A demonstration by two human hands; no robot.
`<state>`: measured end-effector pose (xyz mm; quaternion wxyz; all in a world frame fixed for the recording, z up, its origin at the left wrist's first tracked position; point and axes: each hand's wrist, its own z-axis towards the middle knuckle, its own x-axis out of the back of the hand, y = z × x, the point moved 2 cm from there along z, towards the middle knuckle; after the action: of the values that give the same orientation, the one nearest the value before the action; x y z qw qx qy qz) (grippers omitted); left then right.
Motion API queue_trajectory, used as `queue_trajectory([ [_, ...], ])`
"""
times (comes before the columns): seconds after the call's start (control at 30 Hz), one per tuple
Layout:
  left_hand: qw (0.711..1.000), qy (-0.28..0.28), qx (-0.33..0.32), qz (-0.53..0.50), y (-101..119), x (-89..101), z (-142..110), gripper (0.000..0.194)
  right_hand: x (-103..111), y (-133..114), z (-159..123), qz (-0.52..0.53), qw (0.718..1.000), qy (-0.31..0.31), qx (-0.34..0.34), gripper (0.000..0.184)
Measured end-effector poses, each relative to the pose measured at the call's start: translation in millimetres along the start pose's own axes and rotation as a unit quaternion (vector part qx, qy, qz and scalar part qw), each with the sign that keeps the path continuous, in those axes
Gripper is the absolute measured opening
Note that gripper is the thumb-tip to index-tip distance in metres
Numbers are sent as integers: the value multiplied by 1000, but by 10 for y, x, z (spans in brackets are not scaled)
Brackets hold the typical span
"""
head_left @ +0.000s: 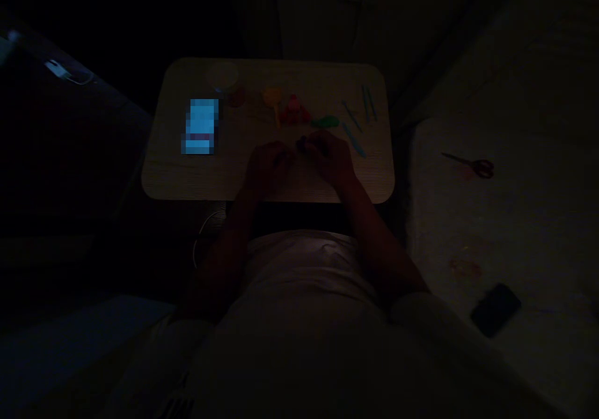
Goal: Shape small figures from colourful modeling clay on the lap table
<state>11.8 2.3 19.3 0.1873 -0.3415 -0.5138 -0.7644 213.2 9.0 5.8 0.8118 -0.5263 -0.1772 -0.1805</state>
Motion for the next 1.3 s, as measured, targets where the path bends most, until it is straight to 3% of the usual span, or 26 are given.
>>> queue_trajectory([
  [0.57, 1000, 10, -7, -5, -5, -3, -11, 22, -5, 7, 1, -13, 1000, 2, -4, 29],
  [1.03, 1000, 8, -10, 6, 17, -7, -7, 18, -7, 39, 0, -3, 1000, 5, -5, 49],
  [1.3, 1000, 9, -11, 2, -14, -24, -7, 17, 16, 32, -5, -4, 1000, -5, 0, 39],
])
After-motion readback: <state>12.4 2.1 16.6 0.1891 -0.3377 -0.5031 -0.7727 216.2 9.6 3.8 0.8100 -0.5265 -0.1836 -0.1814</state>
